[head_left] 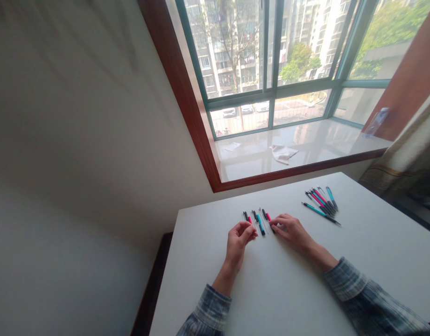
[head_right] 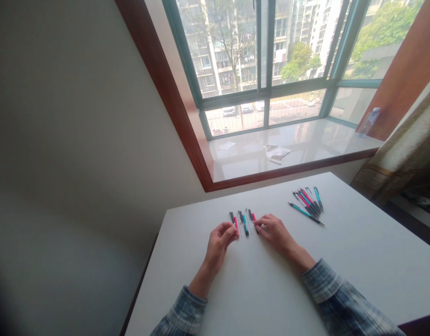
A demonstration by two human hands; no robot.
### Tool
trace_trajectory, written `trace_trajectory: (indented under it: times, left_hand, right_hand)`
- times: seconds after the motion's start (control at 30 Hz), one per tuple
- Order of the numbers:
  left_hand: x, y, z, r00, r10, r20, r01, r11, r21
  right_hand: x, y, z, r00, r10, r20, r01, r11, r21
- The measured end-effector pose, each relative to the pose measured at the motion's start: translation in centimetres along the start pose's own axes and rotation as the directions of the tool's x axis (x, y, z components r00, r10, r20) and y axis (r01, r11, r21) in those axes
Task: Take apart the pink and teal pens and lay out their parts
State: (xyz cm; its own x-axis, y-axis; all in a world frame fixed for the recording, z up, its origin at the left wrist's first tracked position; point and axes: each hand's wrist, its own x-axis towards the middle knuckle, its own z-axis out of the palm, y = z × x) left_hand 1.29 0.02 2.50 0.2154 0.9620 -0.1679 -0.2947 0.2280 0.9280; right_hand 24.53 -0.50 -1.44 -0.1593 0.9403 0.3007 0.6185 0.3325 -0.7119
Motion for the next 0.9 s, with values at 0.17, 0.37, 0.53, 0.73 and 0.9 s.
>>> trace_trajectory:
  times: [0.17, 0.37, 0.53, 0.73, 0.9]
  left_hand:
    - [0.0, 0.1, 0.1, 1.0, -0.001, -0.008, 0.001, 1.0, 0.004]
    - [0.2, 0.0, 0.2, 1.0, -0.008, -0.022, 0.008, 1.0, 0.012]
    - [0.2, -0.1, 0.2, 1.0, -0.008, -0.024, 0.009, 1.0, 0.023]
    - [0.4, -0.3, 0.0, 1.0, 0.013, -0.018, -0.012, 0.998, 0.059]
    - [0.3, -0.5, 0.1, 0.998, 0.064, 0.03, -0.068, 0.987, 0.143]
  right_hand:
    - [0.0, 0.0, 0.1, 1.0, -0.012, -0.002, 0.012, 1.0, 0.001]
    - [0.0, 0.1, 0.3, 1.0, -0.012, -0.005, 0.012, 1.0, -0.001]
    - [0.0, 0.3, 0.4, 1.0, -0.019, -0.016, 0.019, 1.0, 0.002]
    - [0.0, -1.1, 0.1, 0.992, -0.053, -0.112, 0.062, 0.995, 0.076]
    - [0.2, -3.1, 1.0, 0.977, 0.008, -0.212, 0.048, 0.965, 0.257]
